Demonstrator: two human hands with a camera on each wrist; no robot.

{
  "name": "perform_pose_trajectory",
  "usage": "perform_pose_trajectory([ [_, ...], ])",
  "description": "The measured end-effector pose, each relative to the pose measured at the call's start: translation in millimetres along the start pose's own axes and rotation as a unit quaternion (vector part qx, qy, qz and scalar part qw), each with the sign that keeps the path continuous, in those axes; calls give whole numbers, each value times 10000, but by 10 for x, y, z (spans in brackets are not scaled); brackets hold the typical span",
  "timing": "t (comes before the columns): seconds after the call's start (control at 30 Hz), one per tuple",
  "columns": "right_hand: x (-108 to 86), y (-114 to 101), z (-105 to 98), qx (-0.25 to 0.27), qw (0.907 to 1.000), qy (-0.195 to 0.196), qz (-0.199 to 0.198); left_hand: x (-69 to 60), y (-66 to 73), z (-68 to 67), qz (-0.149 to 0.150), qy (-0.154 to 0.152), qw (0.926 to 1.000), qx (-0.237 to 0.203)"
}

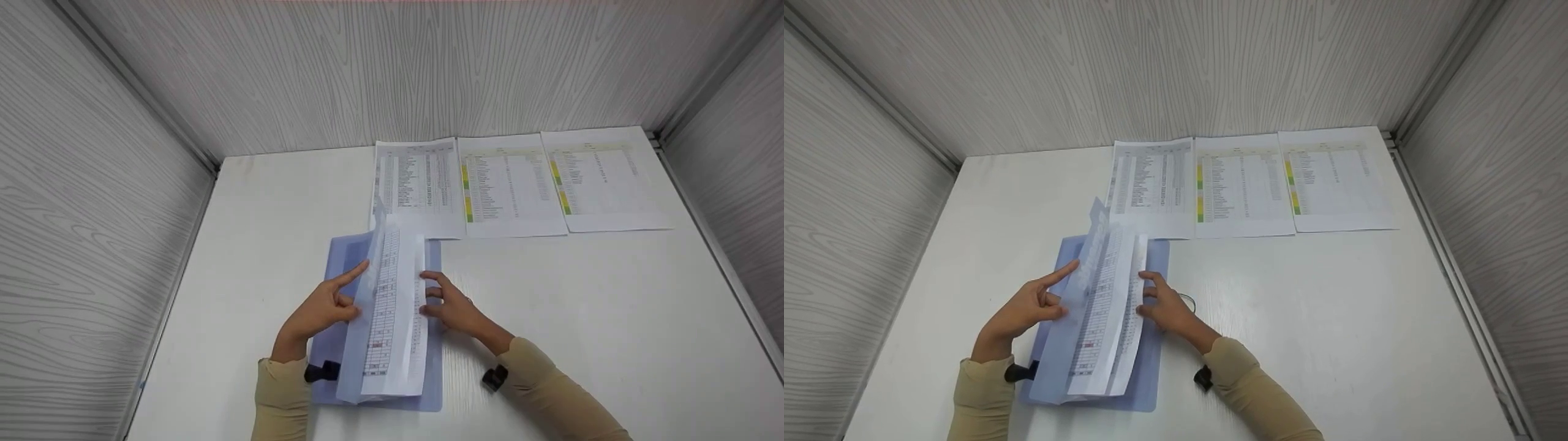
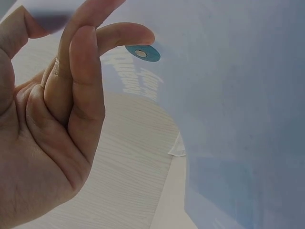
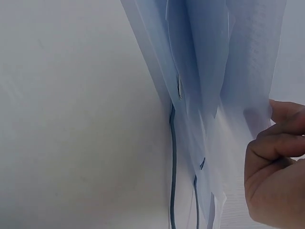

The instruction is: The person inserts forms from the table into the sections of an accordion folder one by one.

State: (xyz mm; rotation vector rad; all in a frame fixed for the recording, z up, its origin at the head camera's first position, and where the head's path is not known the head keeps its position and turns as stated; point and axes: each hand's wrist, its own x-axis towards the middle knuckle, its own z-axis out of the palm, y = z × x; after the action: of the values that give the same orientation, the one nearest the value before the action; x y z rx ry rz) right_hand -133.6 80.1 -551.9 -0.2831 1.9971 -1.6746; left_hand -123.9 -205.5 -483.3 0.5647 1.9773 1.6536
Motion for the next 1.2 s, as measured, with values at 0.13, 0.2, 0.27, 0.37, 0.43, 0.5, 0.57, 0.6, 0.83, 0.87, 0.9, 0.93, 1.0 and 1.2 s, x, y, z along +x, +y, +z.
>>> perform_pose_trajectory([
  [0.13, -37, -9, -68, 5, 9998, 76, -178, -6, -4, 6, 34, -17, 10000, -14],
  [0.2, -72, -17, -129, -43, 9995, 200, -260, -8, -6, 12, 36, -2, 10000, 34],
  [0.27, -109, -26, -220, -79, 9987, 366, -339, -12, -7, 17, 32, 23, 10000, 69],
  [0.37, -176, -106, -396, -244, 9959, 718, -495, -15, -3, 12, -11, 55, 9999, 102],
  [0.43, -174, -98, -553, -506, 9923, 989, -552, -16, 4, 7, -47, 72, 9999, 124],
  [0.5, -155, -75, -719, -843, 9869, 1226, -630, -14, 11, 0, -79, 76, 9999, 131],
  [0.57, -96, 27, -898, -1179, 9812, 1407, -602, -12, 18, -4, -83, 80, 9998, 157],
  [0.6, -81, 48, -979, -1284, 9793, 1461, -560, -12, 20, -6, -89, 83, 9998, 165],
  [0.83, 1, 209, -1410, -1450, 9753, 1661, -107, -9, 35, -11, -154, 79, 9998, 101],
  [0.87, 12, 230, -1454, -1451, 9749, 1685, -33, -8, 38, -9, -158, 74, 9998, 94],
  [0.9, 23, 251, -1495, -1474, 9741, 1714, 38, -7, 39, -8, -162, 70, 9998, 99],
  [0.93, 37, 274, -1534, -1528, 9727, 1741, 112, -7, 41, -7, -158, 66, 9998, 113],
  [1.0, 64, 312, -1602, -1682, 9696, 1765, 196, -7, 45, -3, -160, 52, 9998, 109],
  [1.2, 129, 416, -1773, -2556, 9491, 1829, 183, -2, 41, 16, -146, 36, 9999, 58],
])
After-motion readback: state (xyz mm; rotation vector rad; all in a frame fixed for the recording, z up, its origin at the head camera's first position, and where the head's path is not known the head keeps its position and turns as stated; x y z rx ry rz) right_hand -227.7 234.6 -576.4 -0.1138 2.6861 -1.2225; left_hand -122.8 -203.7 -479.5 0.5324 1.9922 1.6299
